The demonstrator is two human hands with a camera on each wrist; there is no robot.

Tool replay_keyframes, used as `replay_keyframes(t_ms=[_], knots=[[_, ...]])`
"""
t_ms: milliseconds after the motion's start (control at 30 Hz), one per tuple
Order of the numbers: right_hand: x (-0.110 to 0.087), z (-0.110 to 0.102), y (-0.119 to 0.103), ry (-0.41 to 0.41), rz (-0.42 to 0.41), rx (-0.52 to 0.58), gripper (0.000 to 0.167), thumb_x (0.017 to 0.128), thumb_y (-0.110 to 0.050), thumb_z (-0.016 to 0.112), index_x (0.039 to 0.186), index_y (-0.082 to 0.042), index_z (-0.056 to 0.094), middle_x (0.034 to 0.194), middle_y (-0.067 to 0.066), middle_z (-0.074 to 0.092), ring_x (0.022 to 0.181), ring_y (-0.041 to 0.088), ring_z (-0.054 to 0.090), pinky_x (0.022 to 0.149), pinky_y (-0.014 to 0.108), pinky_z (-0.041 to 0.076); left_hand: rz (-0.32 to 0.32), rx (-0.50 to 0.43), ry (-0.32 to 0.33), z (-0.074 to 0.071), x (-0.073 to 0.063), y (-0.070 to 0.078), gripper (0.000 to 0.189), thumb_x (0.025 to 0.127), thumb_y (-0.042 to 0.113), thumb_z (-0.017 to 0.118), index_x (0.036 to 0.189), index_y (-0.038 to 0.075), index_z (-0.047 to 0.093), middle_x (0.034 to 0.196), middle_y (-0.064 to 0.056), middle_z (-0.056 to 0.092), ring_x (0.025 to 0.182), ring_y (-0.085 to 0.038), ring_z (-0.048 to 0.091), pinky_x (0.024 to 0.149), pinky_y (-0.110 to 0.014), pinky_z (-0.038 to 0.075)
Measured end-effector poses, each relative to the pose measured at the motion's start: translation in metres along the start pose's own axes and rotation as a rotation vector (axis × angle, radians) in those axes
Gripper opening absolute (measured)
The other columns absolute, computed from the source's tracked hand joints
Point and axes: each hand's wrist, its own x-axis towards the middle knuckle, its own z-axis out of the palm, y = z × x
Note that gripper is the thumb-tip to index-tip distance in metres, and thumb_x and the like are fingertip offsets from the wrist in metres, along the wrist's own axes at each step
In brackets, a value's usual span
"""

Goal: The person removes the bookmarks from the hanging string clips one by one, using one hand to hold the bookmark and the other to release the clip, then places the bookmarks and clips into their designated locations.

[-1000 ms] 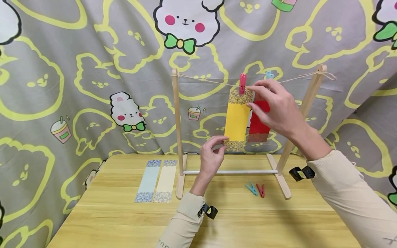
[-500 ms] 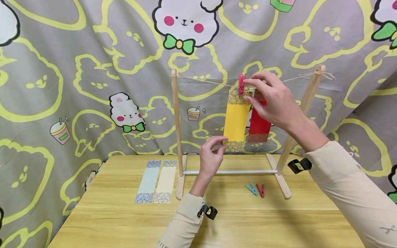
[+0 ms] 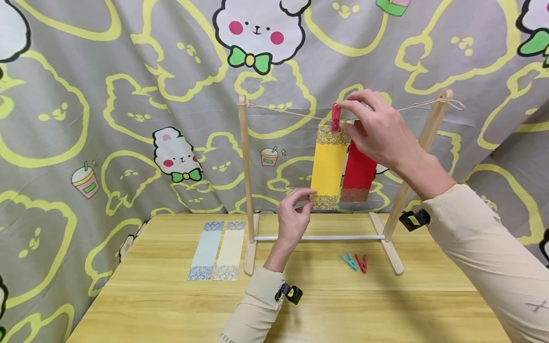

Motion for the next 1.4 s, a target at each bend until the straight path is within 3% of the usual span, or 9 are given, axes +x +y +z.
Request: replay_keyframes(t_ms=[333, 833, 1400], knots=[[0.009, -0.001, 0.004, -0.026, -0.017, -0.030, 0.044, 0.090, 0.000, 0.075, 0.132, -0.001, 0.064, 0.129, 0.019, 0.062, 0.115, 0.035, 0.056, 0.094, 0.055, 0.052, -0.005, -0.002, -0.004, 0.001, 0.001, 0.001, 0.029, 0.083, -0.027, 0.062, 0.105, -0.011, 0.072, 0.103, -0.027, 0.071, 0.094, -0.043, 0.071, 0.076, -0.046, 0.063], [0.019, 0.003, 0.007, -0.057, -0.083, -0.018, 0.026, 0.096, 0.001, 0.065, 0.122, 0.006, 0.066, 0.114, 0.020, 0.067, 0.106, 0.035, 0.059, 0.092, 0.052, 0.053, 0.006, -0.009, -0.003, 0.000, 0.001, -0.002, 0.028, 0.083, -0.027, 0.062, 0.104, -0.011, 0.072, 0.102, -0.026, 0.071, 0.094, -0.041, 0.072, 0.075, -0.048, 0.062], [0.028, -0.001, 0.005, -0.121, 0.005, 0.026, 0.022, 0.101, -0.003, 0.060, 0.119, 0.006, 0.070, 0.113, 0.022, 0.069, 0.105, 0.038, 0.061, 0.093, 0.054, 0.050, 0.003, -0.004, -0.003, -0.003, 0.001, -0.003, 0.028, 0.083, -0.027, 0.063, 0.104, -0.011, 0.072, 0.103, -0.026, 0.072, 0.094, -0.041, 0.072, 0.076, -0.047, 0.062]])
